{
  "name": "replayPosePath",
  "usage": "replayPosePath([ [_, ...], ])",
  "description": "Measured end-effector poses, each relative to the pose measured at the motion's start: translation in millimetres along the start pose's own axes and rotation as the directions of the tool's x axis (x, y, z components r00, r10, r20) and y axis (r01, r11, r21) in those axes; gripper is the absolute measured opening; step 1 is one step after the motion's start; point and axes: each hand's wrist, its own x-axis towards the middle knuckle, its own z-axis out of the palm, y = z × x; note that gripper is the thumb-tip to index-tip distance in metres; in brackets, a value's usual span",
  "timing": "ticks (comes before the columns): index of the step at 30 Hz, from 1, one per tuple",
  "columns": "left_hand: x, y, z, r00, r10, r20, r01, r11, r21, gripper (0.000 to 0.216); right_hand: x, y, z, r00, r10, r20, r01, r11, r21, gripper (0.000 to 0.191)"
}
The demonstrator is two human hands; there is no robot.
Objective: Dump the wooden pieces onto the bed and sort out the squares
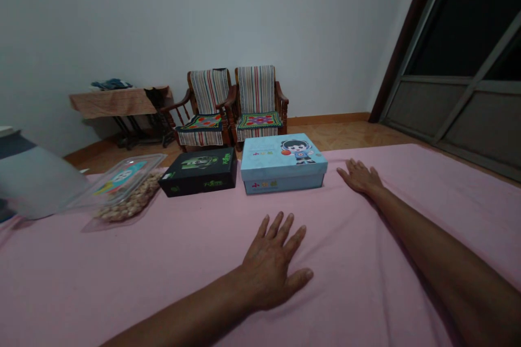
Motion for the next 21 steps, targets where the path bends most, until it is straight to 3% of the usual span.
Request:
replayPosePath([
  [5,-0.2,2.2,0.6,1.0,0.007,-0.022,-0.006,1.0,0.016,0.073,0.0,-3.4,-2.3,0.999,0.033,0.014,-0.033,0.999,0.004,0.074],
  [12,2.2,2.3,1.6,0.999,-0.004,-0.049,0.006,0.999,0.04,0.072,-40.8,-15.1,-16.0,0.99,0.138,-0.037,-0.139,0.99,-0.003,0.073],
  [16,-12.5,24.1,-5.1,0.989,0.136,-0.059,-0.139,0.989,-0.055,0.063,-66.7,20.5,-23.6,0.962,0.264,-0.063,-0.264,0.964,0.011,0.076],
  [21,-35.6,70.3,-2.3,0.93,0.365,0.043,-0.351,0.916,-0.195,0.07,-93.8,84.2,-22.7,0.923,0.38,-0.061,-0.375,0.923,0.085,0.078],
])
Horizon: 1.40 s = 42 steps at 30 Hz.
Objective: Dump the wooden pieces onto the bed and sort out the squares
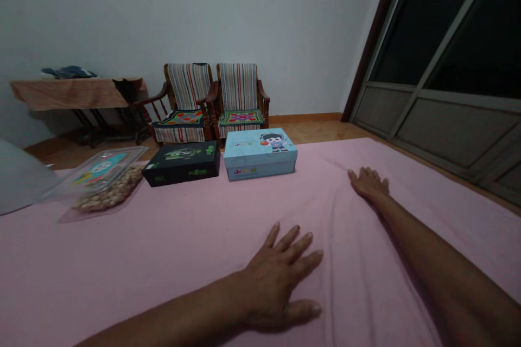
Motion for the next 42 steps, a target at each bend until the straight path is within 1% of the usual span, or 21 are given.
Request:
replayPosePath([
  [2,1.3,12.4,10.6,0.999,0.048,0.02,-0.048,0.999,-0.005,0.074,1.7,19.6,0.6,1.0,-0.008,-0.002,0.008,1.0,-0.006,0.077],
  [5,3.9,21.2,26.5,0.993,0.118,0.008,-0.118,0.993,0.022,0.074,6.2,35.8,0.7,1.0,-0.014,0.016,0.014,1.0,-0.019,0.076],
  [8,5.1,26.4,38.4,0.98,0.2,0.02,-0.201,0.979,0.036,0.064,8.9,37.6,-2.6,0.999,-0.02,0.028,0.021,0.999,-0.04,0.075],
  [10,5.8,30.8,45.0,0.971,0.239,0.017,-0.239,0.97,0.051,0.06,7.1,29.5,-7.2,1.0,0.015,0.028,-0.013,0.998,-0.059,0.073],
  [12,7.9,35.3,52.4,0.964,0.266,0.011,-0.266,0.961,0.074,0.056,1.1,12.6,-12.9,0.998,0.058,0.03,-0.055,0.994,-0.091,0.069],
  [14,11.5,37.8,61.0,0.955,0.296,0.023,-0.297,0.95,0.095,0.053,-10.5,-13.0,-17.8,0.999,0.035,0.034,-0.031,0.993,-0.117,0.064],
  [16,14.7,37.3,69.0,0.936,0.349,0.035,-0.351,0.929,0.116,0.052,-29.1,-44.8,-20.4,0.996,-0.074,0.039,0.078,0.99,-0.12,0.057],
  [19,11.0,33.9,71.3,0.895,0.446,0.016,-0.443,0.883,0.157,0.054,-70.3,-95.1,-21.3,0.958,-0.283,0.04,0.285,0.954,-0.09,0.048],
  [20,6.2,33.2,67.8,0.883,0.47,0.006,-0.464,0.87,0.168,0.054,-86.4,-110.6,-21.4,0.926,-0.372,0.059,0.375,0.925,-0.064,0.046],
  [22,-8.3,32.8,55.0,0.877,0.48,-0.003,-0.472,0.864,0.175,0.053,-118.8,-138.0,-22.2,0.854,-0.514,0.083,0.517,0.856,-0.02,0.043],
  [23,-17.2,32.8,46.5,0.889,0.457,-0.014,-0.448,0.877,0.172,0.052,-134.1,-149.7,-22.8,0.819,-0.568,0.082,0.57,0.822,-0.003,0.042],
  [25,-35.8,31.6,28.4,0.928,0.372,-0.015,-0.366,0.919,0.147,0.051,-160.7,-169.4,-23.4,0.762,-0.642,0.087,0.641,0.766,0.039,0.04],
  [27,-52.7,26.4,12.0,0.964,0.263,-0.028,-0.258,0.959,0.113,0.052,-181.2,-184.5,-21.8,0.718,-0.689,0.093,0.684,0.724,0.083,0.041],
  [29,-66.7,15.6,-0.9,0.987,0.142,-0.068,-0.136,0.987,0.09,0.056,-195.9,-195.2,-16.8,0.696,-0.713,0.085,0.704,0.7,0.114,0.044],
  [31,-78.6,-0.5,-10.5,0.993,0.021,-0.12,-0.01,0.996,0.088,0.056,-205.7,-201.5,-9.2,0.684,-0.728,0.048,0.72,0.684,0.116,0.048],
  [33,-89.6,-20.2,-17.3,0.98,-0.084,-0.181,0.104,0.989,0.104,0.052,-211.1,-203.4,-1.0,0.672,-0.74,0.016,0.736,0.67,0.101,0.052],
  [36,-106.3,-51.8,-22.6,0.936,-0.19,-0.296,0.233,0.965,0.117,0.046,-212.7,-200.9,8.4,0.651,-0.759,-0.001,0.755,0.648,0.102,0.055],
  [39,-123.1,-80.1,-21.7,0.882,-0.255,-0.396,0.315,0.944,0.094,0.043,-210.8,-197.4,14.0,0.635,-0.772,-0.028,0.77,0.629,0.109,0.054],
  [42,-136.4,-98.3,-16.3,0.854,-0.29,-0.433,0.356,0.931,0.079,0.043,-209.3,-196.1,19.3,0.629,-0.774,-0.067,0.776,0.622,0.107,0.053],
])
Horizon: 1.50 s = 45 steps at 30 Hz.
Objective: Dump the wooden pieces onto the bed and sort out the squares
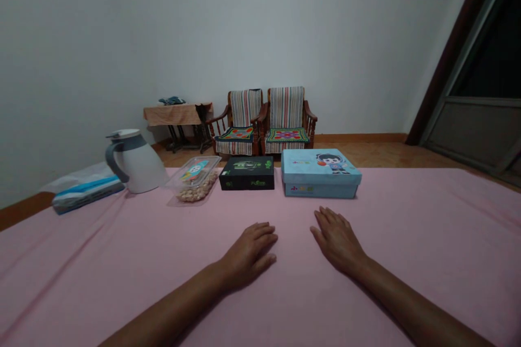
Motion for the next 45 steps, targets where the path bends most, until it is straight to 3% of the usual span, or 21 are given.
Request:
replayPosePath([
  [3,-6.6,-6.5,2.4,1.0,-0.023,0.005,0.023,1.0,0.017,0.046,0.0,1.5,6.2,1.0,-0.01,-0.026,0.01,1.0,-0.021,0.053],
  [12,-6.8,4.5,-7.5,0.994,-0.058,0.097,0.057,0.998,0.014,0.051,-0.9,12.6,22.3,0.994,-0.042,-0.096,0.04,0.999,-0.028,0.055],
  [24,-6.0,2.8,-1.4,0.999,-0.036,0.034,0.035,0.999,0.009,0.049,-0.3,10.1,20.0,0.988,-0.076,-0.135,0.068,0.996,-0.062,0.053],
  [37,-4.6,-4.2,6.2,0.999,0.016,-0.037,-0.015,1.0,0.02,0.046,1.5,6.3,10.4,0.994,-0.052,-0.095,0.05,0.998,-0.028,0.05],
  [45,-0.9,-6.2,11.2,0.996,0.054,-0.065,-0.047,0.994,0.101,0.042,6.0,6.5,7.8,0.994,-0.053,-0.1,0.053,0.999,-0.002,0.047],
])
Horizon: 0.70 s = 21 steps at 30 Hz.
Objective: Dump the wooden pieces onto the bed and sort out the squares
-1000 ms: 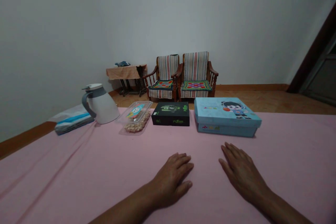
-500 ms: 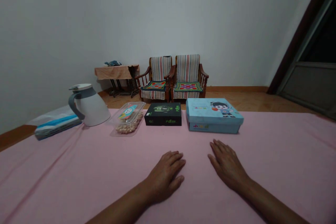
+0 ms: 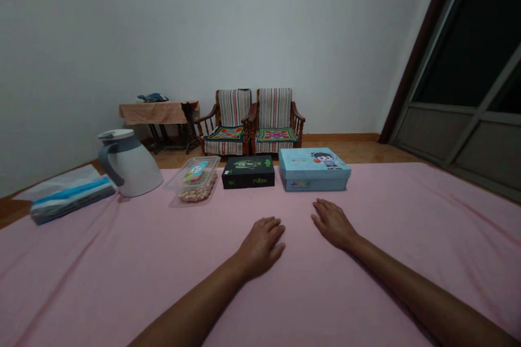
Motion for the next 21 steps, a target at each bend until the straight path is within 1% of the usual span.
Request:
replayPosePath([
  [6,2.4,-1.2,2.7,0.999,0.033,-0.006,-0.033,0.999,-0.017,0.041,0.9,-6.0,-9.6,0.997,0.047,0.063,-0.042,0.996,-0.08,0.049],
  [12,1.9,-0.8,2.1,0.999,0.038,-0.009,-0.038,0.999,-0.032,0.041,0.2,-9.2,-13.3,0.996,0.05,0.07,-0.043,0.995,-0.095,0.049],
  [16,0.3,0.6,0.7,0.999,0.033,-0.012,-0.034,0.999,-0.024,0.042,-1.4,-6.2,-9.9,0.998,0.031,0.047,-0.026,0.996,-0.087,0.049],
  [21,-3.1,4.0,-1.2,1.0,0.009,-0.009,-0.009,1.0,-0.005,0.042,-6.2,0.2,4.5,0.999,0.017,-0.027,-0.018,0.999,-0.032,0.048],
])
